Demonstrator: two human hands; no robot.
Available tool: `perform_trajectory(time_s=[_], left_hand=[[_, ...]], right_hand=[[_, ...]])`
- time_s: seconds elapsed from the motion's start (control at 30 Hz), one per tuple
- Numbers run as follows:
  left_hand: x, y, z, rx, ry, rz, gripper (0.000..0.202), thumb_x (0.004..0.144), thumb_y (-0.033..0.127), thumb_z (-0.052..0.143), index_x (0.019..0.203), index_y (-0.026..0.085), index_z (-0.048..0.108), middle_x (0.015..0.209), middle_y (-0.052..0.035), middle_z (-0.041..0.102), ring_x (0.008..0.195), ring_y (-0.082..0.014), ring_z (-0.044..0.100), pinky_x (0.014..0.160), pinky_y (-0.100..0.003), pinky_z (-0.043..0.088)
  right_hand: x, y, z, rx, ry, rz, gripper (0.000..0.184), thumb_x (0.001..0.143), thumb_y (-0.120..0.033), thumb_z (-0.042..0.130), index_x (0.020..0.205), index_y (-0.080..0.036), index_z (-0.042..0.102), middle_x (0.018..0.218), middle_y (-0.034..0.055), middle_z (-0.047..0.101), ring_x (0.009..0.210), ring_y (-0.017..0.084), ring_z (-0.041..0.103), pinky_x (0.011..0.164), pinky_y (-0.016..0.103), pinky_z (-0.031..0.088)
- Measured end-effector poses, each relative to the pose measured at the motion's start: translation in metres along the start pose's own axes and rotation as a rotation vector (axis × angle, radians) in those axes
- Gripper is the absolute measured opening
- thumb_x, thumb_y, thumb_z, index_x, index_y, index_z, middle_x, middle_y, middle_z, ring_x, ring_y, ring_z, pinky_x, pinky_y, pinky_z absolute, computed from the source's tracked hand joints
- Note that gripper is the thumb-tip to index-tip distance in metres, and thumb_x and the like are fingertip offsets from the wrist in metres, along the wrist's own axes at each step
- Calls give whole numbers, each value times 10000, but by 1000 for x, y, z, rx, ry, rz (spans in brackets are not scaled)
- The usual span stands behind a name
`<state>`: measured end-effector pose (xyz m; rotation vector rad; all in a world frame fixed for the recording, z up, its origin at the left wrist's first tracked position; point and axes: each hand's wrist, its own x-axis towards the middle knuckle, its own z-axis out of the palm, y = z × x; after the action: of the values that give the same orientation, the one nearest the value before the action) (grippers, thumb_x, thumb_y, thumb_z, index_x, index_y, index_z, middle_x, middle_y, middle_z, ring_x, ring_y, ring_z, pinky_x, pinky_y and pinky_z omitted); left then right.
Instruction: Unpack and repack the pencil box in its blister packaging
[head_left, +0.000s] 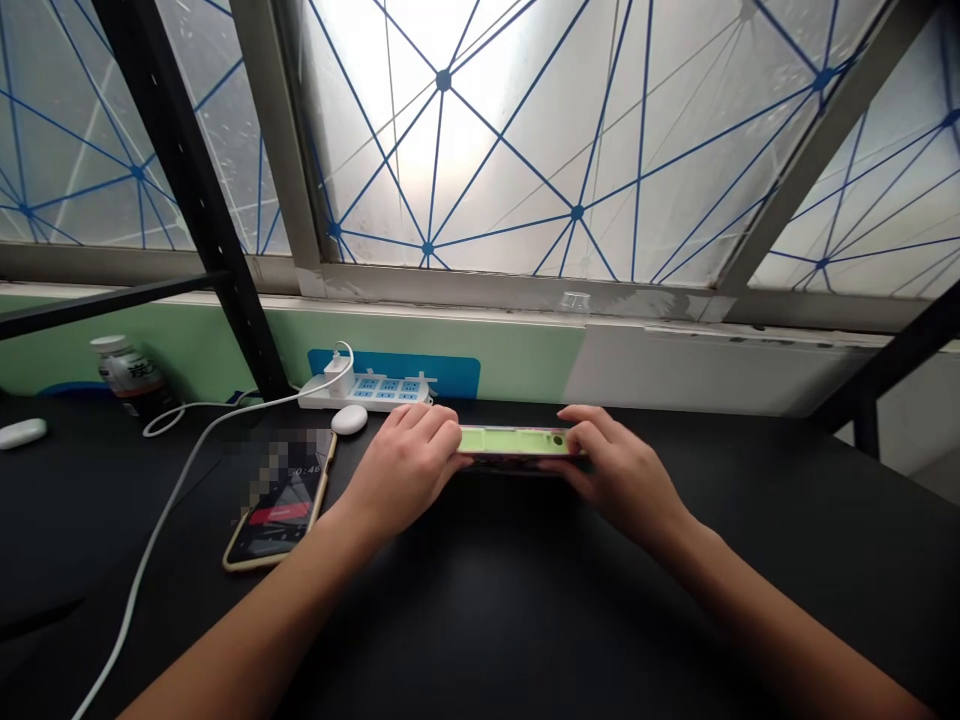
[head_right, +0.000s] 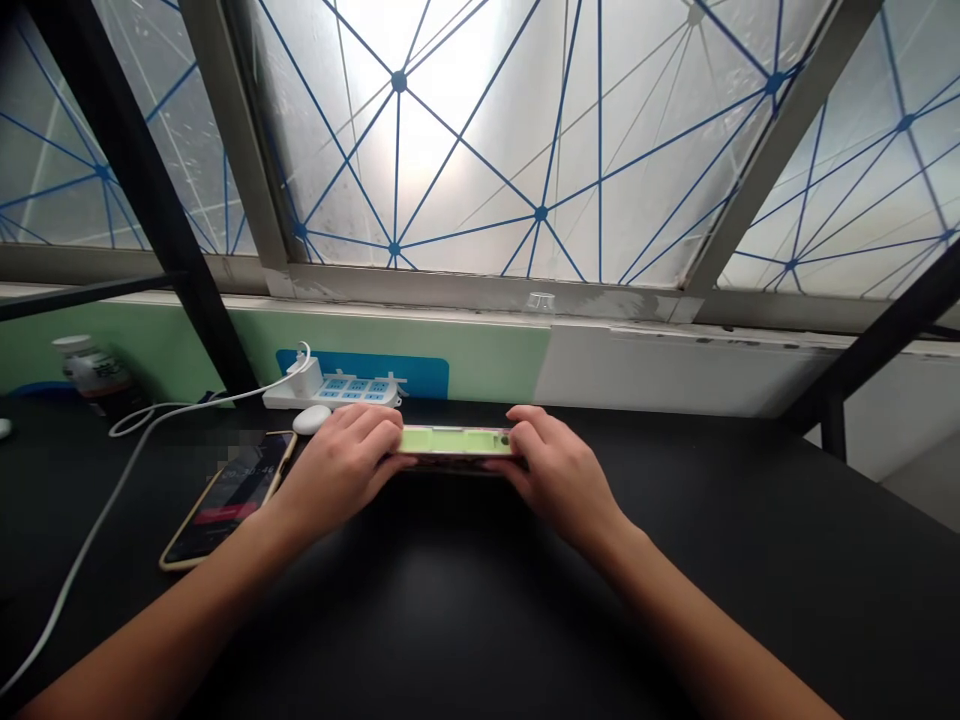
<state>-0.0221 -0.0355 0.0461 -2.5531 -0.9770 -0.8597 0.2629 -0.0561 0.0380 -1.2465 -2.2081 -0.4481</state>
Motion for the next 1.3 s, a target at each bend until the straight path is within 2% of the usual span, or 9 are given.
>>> perform_trajectory(time_s=[0.1, 0.2, 0.4, 0.53, 0.67, 0.8, 0.93, 1.13, 1.3], left_hand=[[-3, 7, 6, -25, -112, 46, 111, 954, 316, 601, 948, 205, 594, 1305, -128, 617, 1149, -304, 578, 998, -475, 425], [-5, 15, 14, -109, -221, 10, 236, 941, 438, 612, 1018, 216, 586, 1346, -140, 606, 1191, -321, 588, 984, -476, 447], [-8, 6, 18, -282, -236, -82, 478, 926, 527, 594, 1303, 241, 522, 1286, -111, 648, 1182, -310, 598, 967, -433, 452], [-13, -10, 22, -246, -279, -156, 644, 868, 621, 617, 1367, 228, 514, 1361, -134, 608, 1262, -343, 541, 1039, -466, 378], [-15, -14, 27, -249, -377, -202, 646, 838, 667, 620, 1312, 232, 565, 1301, -123, 638, 1177, -338, 581, 978, -445, 411], [-14, -10, 28, -247, -378, -217, 652, 818, 653, 653, 1314, 240, 565, 1267, -117, 641, 1126, -333, 585, 945, -438, 426], [-14, -7, 31, -189, -350, -197, 714, 790, 632, 700, 1364, 247, 520, 1255, -129, 629, 1146, -337, 564, 979, -466, 405], [-12, 5, 32, -107, -235, -132, 825, 732, 609, 776, 1404, 248, 461, 1291, -139, 584, 1214, -347, 509, 1085, -553, 297], [-10, 13, 34, -63, -143, -103, 853, 748, 577, 785, 1446, 247, 421, 1321, -150, 558, 1246, -347, 483, 1131, -605, 197]], right_hand=[[-3, -10, 8, -22, -107, -76, 92, 942, -217, 497, 855, -239, 517, 1174, 130, 662, 973, 283, 646, 760, 388, 529], [-4, -20, 16, -15, -194, -141, 77, 860, -173, 540, 918, -218, 562, 1118, 140, 681, 990, 312, 632, 765, 413, 551], [-7, -28, 21, 49, -318, -200, 567, 719, -106, 582, 1275, -209, 532, 1220, 131, 634, 1067, 322, 572, 867, 460, 532], [-7, -25, 22, 171, -370, -201, 689, 682, -78, 582, 1347, -233, 494, 1311, 122, 578, 1164, 316, 524, 980, 505, 461], [-6, -25, 14, 223, -439, -172, 757, 697, -81, 579, 1417, -270, 442, 1395, 113, 518, 1242, 317, 477, 1027, 514, 426], [-5, -26, 3, 279, -471, -163, 717, 788, -148, 587, 1463, -310, 409, 1438, 107, 494, 1286, 315, 461, 1036, 500, 431], [-6, -17, 4, 321, -498, -114, 653, 849, -405, 669, 1454, -311, 441, 1496, 119, 448, 1345, 337, 425, 1074, 516, 408], [-3, 10, 15, 227, -378, 71, 658, 883, -607, 589, 1413, -232, 483, 1507, 175, 454, 1392, 361, 403, 1144, 622, 265], [1, 19, 11, 239, -332, 115, 667, 813, -626, 668, 1329, -221, 544, 1349, 149, 574, 1235, 338, 538, 1043, 530, 435]])
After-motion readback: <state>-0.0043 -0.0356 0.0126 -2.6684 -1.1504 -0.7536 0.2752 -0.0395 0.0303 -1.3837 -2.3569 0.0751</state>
